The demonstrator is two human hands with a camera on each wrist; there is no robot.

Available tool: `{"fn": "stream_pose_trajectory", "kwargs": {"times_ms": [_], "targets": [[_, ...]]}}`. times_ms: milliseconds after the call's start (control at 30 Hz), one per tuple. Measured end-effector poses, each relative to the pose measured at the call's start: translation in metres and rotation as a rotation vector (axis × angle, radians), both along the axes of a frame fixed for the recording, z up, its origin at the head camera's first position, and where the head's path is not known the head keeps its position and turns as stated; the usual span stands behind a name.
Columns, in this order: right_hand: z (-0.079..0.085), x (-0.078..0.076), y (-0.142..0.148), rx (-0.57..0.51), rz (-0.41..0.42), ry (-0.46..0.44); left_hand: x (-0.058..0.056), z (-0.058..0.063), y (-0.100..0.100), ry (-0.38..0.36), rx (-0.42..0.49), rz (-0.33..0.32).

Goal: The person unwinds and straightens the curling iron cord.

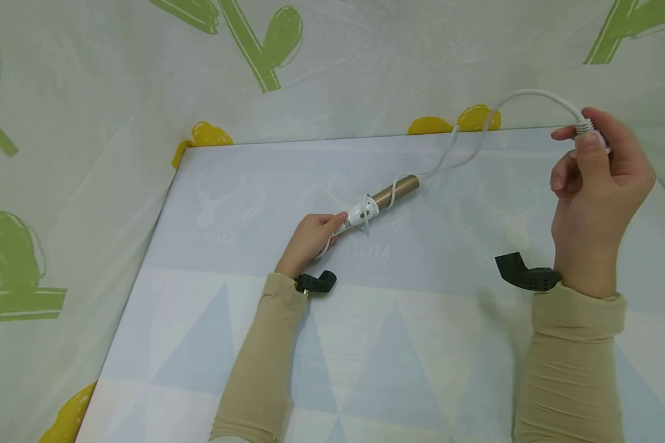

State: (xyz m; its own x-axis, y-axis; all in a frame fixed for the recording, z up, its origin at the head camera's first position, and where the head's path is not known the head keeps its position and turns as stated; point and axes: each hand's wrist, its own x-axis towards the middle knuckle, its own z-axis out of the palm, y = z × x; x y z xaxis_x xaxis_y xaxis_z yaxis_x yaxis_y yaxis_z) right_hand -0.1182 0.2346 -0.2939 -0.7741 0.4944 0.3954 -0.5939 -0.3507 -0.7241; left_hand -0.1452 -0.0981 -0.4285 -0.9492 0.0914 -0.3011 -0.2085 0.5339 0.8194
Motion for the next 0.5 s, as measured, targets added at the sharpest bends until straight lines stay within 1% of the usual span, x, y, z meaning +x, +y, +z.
{"fn": "stream_pose_trajectory", "kwargs": {"times_ms": [67,267,400,500], "targets": [[0.001,0.001,0.003,-0.008,-0.012,0.001,0.000,0.000,0.000,0.008,-0.004,0.000],[0.005,0.003,0.012,0.016,-0.064,0.026,0.000,0.000,-0.001,0.019,-0.015,-0.004],[0.008,0.007,0.018,-0.009,-0.092,0.012,0.001,0.001,0.000,0.024,-0.012,-0.003],[0.010,0.012,0.024,0.023,-0.142,0.001,0.001,0.000,0.000,0.031,-0.006,0.000]]}}
